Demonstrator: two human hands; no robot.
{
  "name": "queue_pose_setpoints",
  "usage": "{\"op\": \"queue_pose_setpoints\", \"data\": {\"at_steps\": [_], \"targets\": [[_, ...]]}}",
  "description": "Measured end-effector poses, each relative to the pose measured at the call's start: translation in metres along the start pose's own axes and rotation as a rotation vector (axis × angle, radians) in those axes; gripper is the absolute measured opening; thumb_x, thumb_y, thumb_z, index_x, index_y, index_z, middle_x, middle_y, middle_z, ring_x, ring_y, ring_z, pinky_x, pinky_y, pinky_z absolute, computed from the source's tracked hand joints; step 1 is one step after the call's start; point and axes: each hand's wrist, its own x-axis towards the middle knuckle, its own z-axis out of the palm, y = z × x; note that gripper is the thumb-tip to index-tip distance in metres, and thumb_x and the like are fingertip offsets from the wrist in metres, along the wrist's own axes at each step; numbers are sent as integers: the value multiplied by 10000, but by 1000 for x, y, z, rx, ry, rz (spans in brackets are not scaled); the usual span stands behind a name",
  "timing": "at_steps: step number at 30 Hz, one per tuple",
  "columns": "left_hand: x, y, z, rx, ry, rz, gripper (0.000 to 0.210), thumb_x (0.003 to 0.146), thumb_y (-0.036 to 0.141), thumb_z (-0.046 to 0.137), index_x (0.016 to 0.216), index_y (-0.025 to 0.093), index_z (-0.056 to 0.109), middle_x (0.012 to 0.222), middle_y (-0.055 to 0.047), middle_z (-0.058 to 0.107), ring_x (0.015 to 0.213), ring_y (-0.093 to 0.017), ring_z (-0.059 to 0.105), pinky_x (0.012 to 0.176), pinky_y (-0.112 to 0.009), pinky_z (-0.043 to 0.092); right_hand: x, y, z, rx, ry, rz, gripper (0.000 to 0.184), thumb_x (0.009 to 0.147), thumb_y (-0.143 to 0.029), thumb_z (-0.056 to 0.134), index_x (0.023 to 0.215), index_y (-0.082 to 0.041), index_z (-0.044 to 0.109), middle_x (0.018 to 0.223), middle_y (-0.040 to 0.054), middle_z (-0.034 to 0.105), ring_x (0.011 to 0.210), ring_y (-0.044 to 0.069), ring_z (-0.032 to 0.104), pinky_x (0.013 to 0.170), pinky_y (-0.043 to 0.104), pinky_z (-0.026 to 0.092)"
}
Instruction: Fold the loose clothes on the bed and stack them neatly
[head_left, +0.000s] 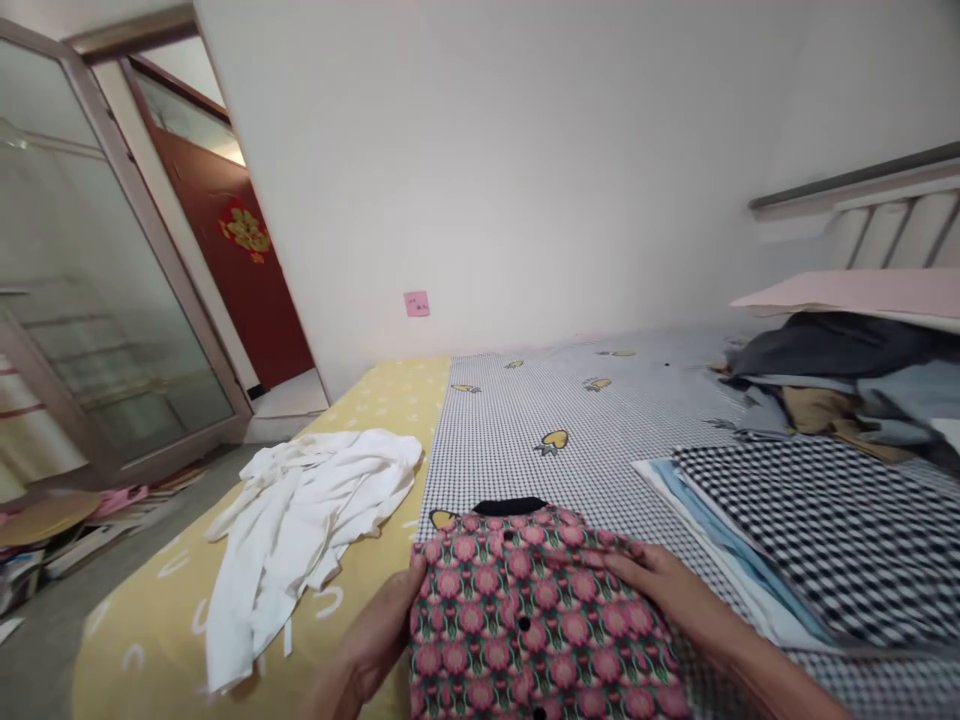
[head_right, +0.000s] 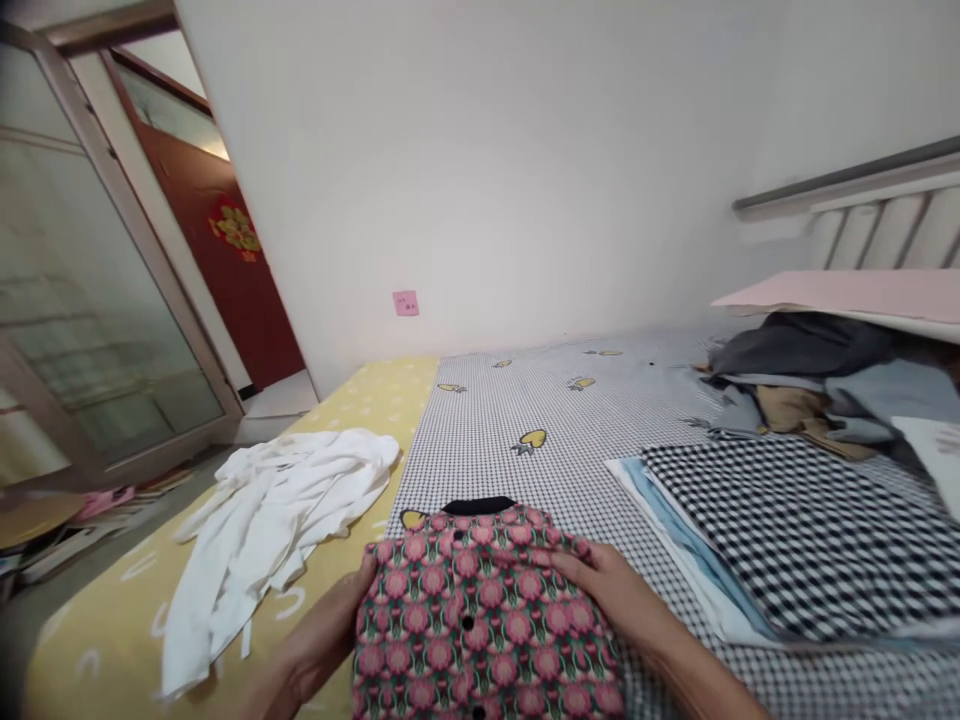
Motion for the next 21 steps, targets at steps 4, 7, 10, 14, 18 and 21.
{"op": "queue_pose_setpoints", "data": {"at_steps": [4,7,10,14,18,21], "targets": [[76,10,-23,-57,7,-43,683,856,731,533,1256,197,675,1262,-134,725,1262,-291,627,1166,-496,392,82,11,-9,87,-22,96,549,713,-618,741,1053,-188,776,1091,103,787,1080,293,720,1046,475,500],[121,1,-31,-127,73,-125,668,855,696,572,1244,162,667,1242,-159,729,1232,-302,648,1147,-494,422,120,35,-14,13,45,183,543,638,-625,762,922,-163,784,973,132,801,980,314,747,942,446,558],[144,-13,-34,-187,158,-209,613,887,640,570,1216,131,670,1193,-174,746,1173,-308,682,1097,-489,479,134,55,-15,-59,95,216,479,707,-594,707,907,-165,780,938,124,804,944,303,749,880,403,573],[156,-23,-39,-191,231,-267,574,918,627,529,1207,151,669,1193,-160,749,1124,-287,706,1043,-451,528,136,59,-18,-234,198,213,393,811,-500,632,1015,-191,764,1043,88,790,1053,288,707,946,382,529],[160,-24,-41,-161,267,-305,555,934,600,519,1186,128,668,1183,-178,748,1096,-285,716,1019,-455,544,129,37,-11,-512,408,208,566,849,-389,616,1365,-158,586,1244,167,691,1200,378,600,1060,566,402],[162,-22,-39,-118,289,-264,526,939,568,534,1229,142,643,1215,-165,738,1103,-267,712,1031,-445,534,115,15,12,-927,610,-98,572,915,-291,530,1480,-223,473,1450,178,543,1307,377,511,1099,639,306]]}}
